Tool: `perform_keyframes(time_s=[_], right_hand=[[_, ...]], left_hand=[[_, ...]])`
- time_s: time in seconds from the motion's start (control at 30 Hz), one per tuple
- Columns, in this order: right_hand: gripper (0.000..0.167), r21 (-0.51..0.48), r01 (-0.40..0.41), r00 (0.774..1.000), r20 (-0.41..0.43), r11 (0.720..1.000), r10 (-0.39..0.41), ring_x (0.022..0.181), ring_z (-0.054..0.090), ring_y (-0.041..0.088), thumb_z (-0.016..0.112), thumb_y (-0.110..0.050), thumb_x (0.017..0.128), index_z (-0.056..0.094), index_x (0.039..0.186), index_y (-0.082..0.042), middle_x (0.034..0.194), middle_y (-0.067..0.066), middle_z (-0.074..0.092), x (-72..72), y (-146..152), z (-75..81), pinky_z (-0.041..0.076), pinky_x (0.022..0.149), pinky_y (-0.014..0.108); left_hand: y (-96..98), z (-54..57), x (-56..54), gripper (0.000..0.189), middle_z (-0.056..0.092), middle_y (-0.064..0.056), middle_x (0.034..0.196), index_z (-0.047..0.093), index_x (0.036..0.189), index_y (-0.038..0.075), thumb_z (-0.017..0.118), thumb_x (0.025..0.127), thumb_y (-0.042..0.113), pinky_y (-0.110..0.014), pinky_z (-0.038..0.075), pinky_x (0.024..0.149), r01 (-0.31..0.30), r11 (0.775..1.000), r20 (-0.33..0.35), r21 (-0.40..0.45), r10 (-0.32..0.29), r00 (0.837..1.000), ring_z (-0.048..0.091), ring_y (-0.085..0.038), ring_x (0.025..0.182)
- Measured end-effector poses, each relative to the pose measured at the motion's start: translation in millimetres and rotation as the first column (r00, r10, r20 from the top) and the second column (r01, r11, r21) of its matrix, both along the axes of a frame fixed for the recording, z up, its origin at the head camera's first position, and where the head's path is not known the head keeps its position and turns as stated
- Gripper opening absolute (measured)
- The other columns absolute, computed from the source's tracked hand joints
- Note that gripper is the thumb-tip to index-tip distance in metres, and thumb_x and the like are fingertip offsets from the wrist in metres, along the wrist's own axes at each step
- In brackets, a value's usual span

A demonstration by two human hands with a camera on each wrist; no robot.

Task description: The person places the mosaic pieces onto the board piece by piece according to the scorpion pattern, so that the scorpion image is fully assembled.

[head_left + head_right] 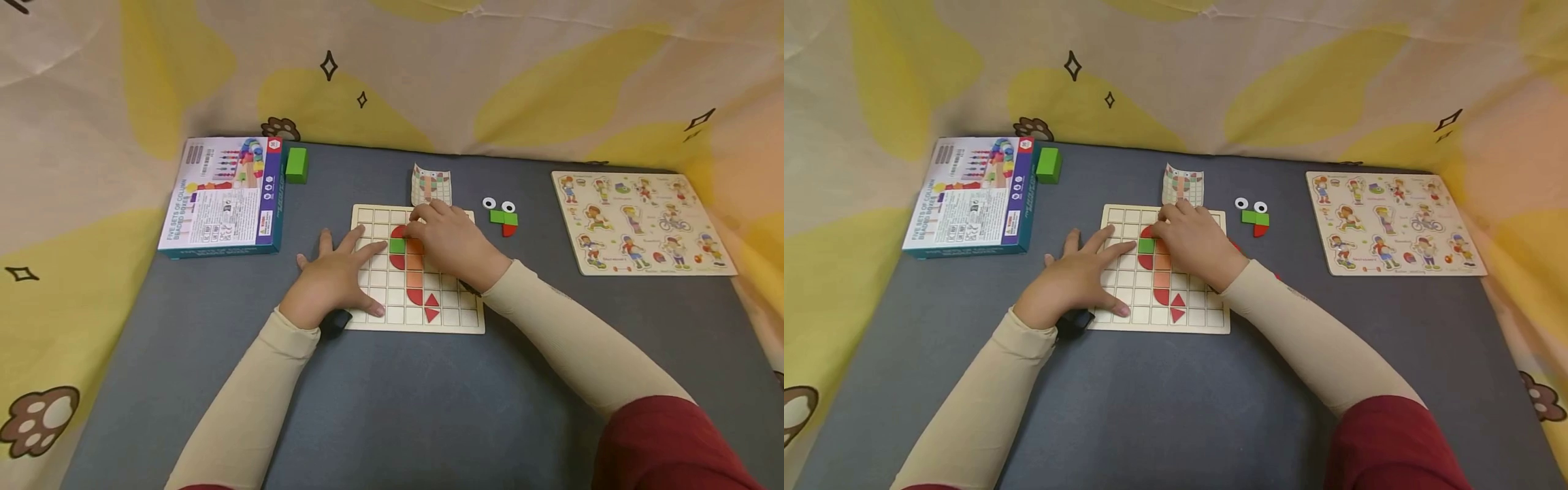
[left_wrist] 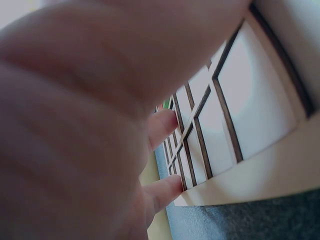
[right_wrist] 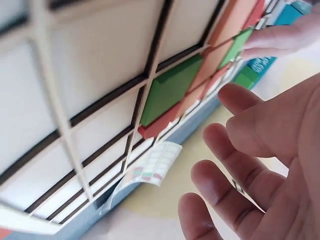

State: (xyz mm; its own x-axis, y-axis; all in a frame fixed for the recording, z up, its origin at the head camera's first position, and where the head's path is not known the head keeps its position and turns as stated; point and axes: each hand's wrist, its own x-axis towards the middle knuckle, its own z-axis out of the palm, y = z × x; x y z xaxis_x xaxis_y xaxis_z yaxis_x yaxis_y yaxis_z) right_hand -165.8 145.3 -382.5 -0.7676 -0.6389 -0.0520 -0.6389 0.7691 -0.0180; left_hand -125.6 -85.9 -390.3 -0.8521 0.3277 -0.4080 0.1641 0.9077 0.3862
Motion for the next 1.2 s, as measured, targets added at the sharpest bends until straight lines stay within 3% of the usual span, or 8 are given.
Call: perform_keyframes(time_s=[0.3,0.53,0.73,1.03,1.2], right_hand=[[0.031,-0.103,0.116,0.993,0.045,0.988,-0.112,0.121,0.057,0.035,0.068,-0.008,0.099,0.075,0.129,-0.013,0.128,0.011,0.067,20.1,50.5,1.7,0.049,0.102,0.053],[0.028,-0.135,0.177,0.982,-0.039,0.975,-0.183,0.115,0.063,0.04,0.066,-0.004,0.097,0.077,0.123,-0.006,0.123,0.018,0.071,20.5,104.8,-6.5,0.052,0.097,0.055],[0.028,-0.155,0.27,0.961,-0.021,0.95,-0.276,0.116,0.06,0.046,0.065,-0.002,0.096,0.075,0.121,0.0,0.123,0.024,0.069,21.3,141.0,-3.9,0.048,0.101,0.059],[0.032,-0.163,0.376,0.926,0.041,0.912,-0.374,0.114,0.057,0.049,0.068,-0.008,0.097,0.072,0.128,0.002,0.125,0.027,0.066,18.5,167.2,-2.0,0.046,0.099,0.062],[0.036,-0.191,0.337,0.941,0.029,0.922,-0.337,0.117,0.055,0.05,0.067,-0.006,0.098,0.07,0.133,0.001,0.128,0.028,0.064,15.6,170.5,-7.1,0.045,0.1,0.064]], left_hand=[[-0.6,2.2,0.6,0.126,0.008,-0.007,0.178,0.035,0.167,0.035,0.101,0.061,0.055,-0.094,0.01,0.1,-0.002,1.0,-0.003,0.013,0.002,1.0,-0.006,-0.06,0.154],[-0.8,2.5,0.2,0.126,0.008,-0.009,0.178,0.035,0.167,0.035,0.101,0.061,0.054,-0.094,0.009,0.099,-0.007,1.0,-0.005,0.013,0.007,1.0,-0.006,-0.061,0.154],[-0.7,1.5,-0.3,0.126,0.009,-0.009,0.178,0.036,0.167,0.035,0.101,0.061,0.054,-0.094,0.009,0.099,-0.009,1.0,-0.009,0.013,0.009,1.0,-0.006,-0.061,0.154],[0.4,-0.1,-0.1,0.126,0.009,-0.009,0.178,0.036,0.167,0.035,0.101,0.06,0.054,-0.095,0.008,0.099,-0.011,1.0,-0.008,0.019,0.012,1.0,-0.006,-0.061,0.154],[1.8,1.6,0.7,0.126,0.009,-0.009,0.178,0.036,0.167,0.035,0.101,0.061,0.054,-0.094,0.008,0.099,-0.011,1.0,0.0,0.015,0.011,1.0,-0.006,-0.061,0.154]])
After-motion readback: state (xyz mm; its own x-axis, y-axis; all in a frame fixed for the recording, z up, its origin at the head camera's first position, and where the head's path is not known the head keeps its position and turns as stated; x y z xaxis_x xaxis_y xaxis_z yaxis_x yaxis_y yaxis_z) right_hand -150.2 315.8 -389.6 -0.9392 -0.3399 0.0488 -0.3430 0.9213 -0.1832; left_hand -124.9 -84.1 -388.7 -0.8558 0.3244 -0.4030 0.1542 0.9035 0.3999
